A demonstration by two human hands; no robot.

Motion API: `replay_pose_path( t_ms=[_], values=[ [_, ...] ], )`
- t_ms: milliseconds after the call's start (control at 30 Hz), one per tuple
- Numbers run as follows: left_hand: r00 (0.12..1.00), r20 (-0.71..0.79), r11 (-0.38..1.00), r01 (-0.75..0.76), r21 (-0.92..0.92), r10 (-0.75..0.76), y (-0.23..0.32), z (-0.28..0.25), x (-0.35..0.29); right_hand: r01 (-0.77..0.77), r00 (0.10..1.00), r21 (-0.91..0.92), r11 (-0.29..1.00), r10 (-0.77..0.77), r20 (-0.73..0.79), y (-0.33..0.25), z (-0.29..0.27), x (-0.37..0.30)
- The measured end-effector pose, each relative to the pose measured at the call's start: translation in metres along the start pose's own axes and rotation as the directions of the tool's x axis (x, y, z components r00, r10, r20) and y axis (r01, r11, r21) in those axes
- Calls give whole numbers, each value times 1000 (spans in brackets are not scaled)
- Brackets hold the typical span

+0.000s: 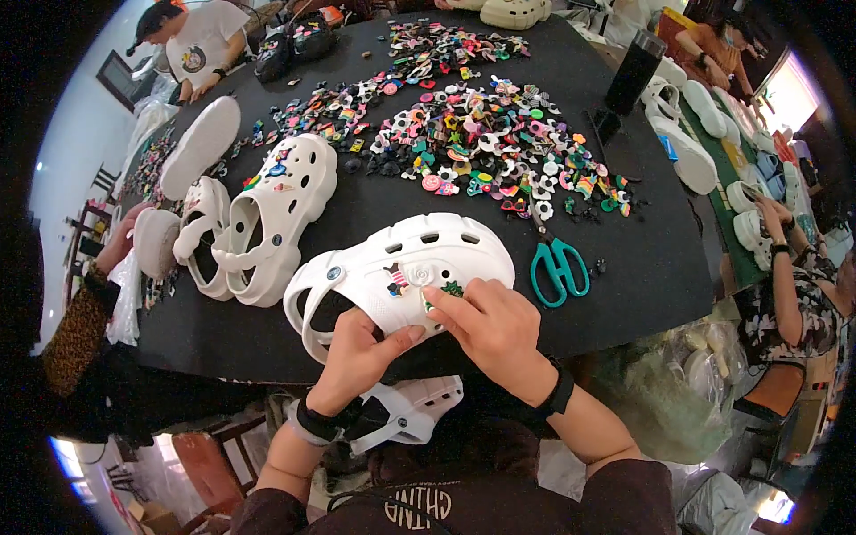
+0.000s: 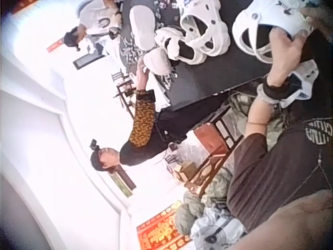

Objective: Apply decorative charms and pins to foam clogs.

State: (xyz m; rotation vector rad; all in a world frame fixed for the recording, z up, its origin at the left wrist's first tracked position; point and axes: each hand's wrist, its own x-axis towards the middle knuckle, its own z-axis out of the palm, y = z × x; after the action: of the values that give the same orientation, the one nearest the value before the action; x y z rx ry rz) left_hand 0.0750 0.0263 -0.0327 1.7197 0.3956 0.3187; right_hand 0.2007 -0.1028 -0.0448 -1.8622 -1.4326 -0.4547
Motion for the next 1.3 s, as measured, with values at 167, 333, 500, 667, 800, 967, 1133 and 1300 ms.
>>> replay_pose_path(
  t_ms=[167,333,500,667,800,967,1133,1300],
  values=[
    [997,-64,993,-41,109,48,-9,0,8,-99,995,63,993,101,-19,-1,4,8],
    [998,-54,992,-23,125,30,-12,0,10,-195,979,124,973,200,-29,-5,6,14],
    [999,-20,995,-32,-99,30,-7,-4,10,-207,978,188,960,205,34,-7,0,17],
    [992,-29,991,-124,-52,123,-5,-2,15,-327,942,304,895,284,176,-1,-5,16],
    [986,-125,993,-114,13,115,-2,0,24,-489,852,748,450,432,297,1,-13,8],
    [986,-100,986,145,79,-137,9,-17,42,-629,573,768,-121,596,563,-15,-19,-18],
    [989,-77,972,141,187,-129,18,-21,40,-664,467,677,-318,531,708,-15,-29,-47],
    [985,-102,976,151,155,-136,9,-24,48,-777,372,586,-230,585,721,-19,-44,-76]
  ],
)
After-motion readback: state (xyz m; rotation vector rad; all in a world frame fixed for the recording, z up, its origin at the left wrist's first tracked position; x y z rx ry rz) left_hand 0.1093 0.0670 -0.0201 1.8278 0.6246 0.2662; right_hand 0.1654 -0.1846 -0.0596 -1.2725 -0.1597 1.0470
